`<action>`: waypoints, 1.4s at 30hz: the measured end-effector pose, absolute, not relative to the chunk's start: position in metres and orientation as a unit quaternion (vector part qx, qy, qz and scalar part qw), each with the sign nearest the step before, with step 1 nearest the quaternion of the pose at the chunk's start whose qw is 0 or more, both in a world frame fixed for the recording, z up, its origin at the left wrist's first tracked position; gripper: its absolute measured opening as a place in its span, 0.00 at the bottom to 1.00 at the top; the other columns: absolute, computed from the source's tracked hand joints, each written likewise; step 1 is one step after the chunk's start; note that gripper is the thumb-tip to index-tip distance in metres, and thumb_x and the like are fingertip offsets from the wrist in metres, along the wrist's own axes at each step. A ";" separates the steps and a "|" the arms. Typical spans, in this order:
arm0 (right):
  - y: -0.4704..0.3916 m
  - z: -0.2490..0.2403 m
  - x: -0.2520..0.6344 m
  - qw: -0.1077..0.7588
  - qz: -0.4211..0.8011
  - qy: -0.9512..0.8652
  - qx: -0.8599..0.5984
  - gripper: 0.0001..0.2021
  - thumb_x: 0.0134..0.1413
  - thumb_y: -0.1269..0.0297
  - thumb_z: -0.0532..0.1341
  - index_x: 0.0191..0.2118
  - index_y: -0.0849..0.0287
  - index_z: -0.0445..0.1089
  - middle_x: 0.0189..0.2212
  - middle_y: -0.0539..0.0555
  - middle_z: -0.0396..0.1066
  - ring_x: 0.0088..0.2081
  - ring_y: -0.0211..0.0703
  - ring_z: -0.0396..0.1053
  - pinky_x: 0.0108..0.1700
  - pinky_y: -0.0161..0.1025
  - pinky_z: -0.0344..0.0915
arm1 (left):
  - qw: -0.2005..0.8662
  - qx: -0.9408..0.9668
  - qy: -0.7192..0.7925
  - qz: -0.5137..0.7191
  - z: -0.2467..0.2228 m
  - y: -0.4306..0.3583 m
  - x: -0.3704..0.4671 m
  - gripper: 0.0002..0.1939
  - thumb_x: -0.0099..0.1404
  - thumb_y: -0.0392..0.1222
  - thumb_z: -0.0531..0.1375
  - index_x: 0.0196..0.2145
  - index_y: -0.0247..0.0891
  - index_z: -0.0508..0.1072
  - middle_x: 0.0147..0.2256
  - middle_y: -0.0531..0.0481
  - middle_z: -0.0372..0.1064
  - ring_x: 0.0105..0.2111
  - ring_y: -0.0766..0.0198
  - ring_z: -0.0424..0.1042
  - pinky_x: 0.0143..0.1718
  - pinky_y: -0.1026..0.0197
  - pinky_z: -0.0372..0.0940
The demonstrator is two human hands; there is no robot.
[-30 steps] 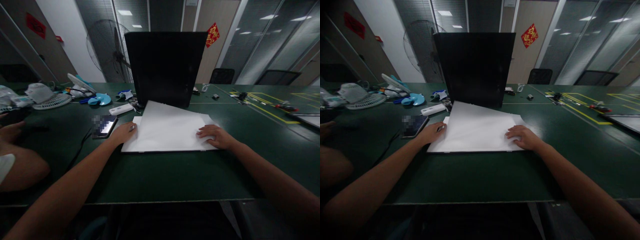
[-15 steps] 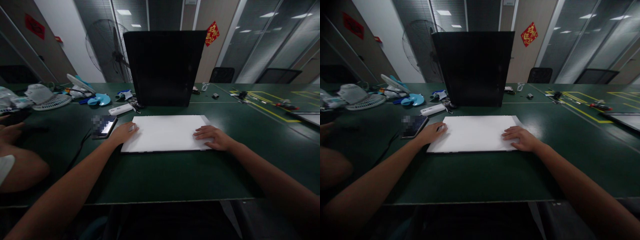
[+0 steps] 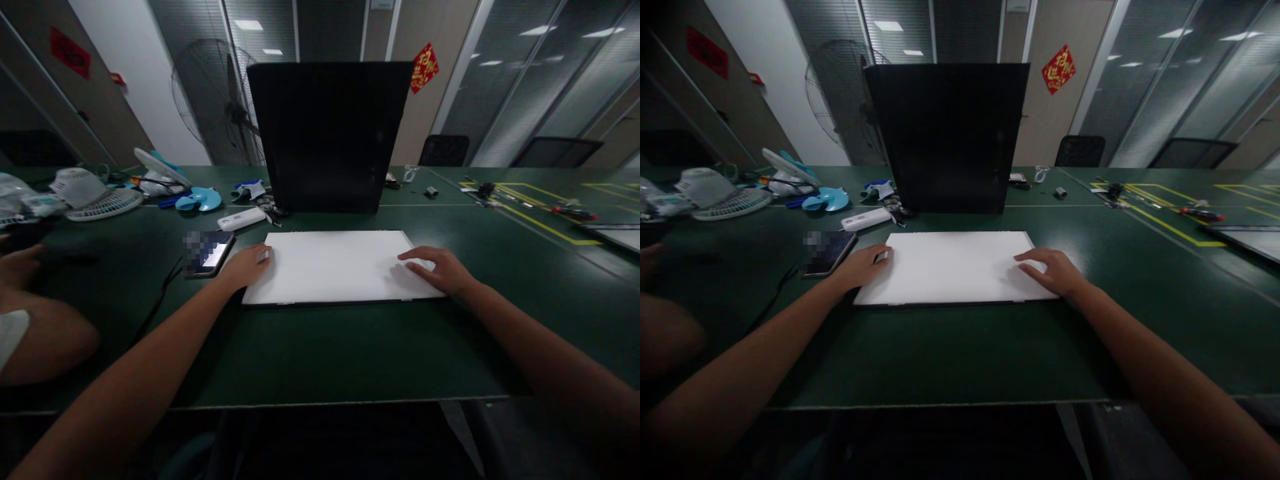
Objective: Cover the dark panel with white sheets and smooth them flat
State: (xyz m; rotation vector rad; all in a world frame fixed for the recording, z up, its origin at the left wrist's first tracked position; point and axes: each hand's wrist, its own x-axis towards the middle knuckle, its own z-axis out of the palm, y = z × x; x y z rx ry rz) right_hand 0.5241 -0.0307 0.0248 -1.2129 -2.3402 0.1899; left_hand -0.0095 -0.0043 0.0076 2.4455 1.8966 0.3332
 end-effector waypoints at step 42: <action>-0.021 0.019 0.530 0.128 -0.069 -0.745 -0.652 0.25 0.68 0.46 0.52 0.52 0.52 0.83 0.37 0.59 0.82 0.34 0.56 0.78 0.40 0.51 0.72 | 0.019 0.774 0.626 0.097 0.010 -0.008 -0.002 0.30 0.75 0.56 0.48 0.63 0.34 0.70 0.67 0.36 0.66 0.67 0.45 0.65 0.68 0.47 0.58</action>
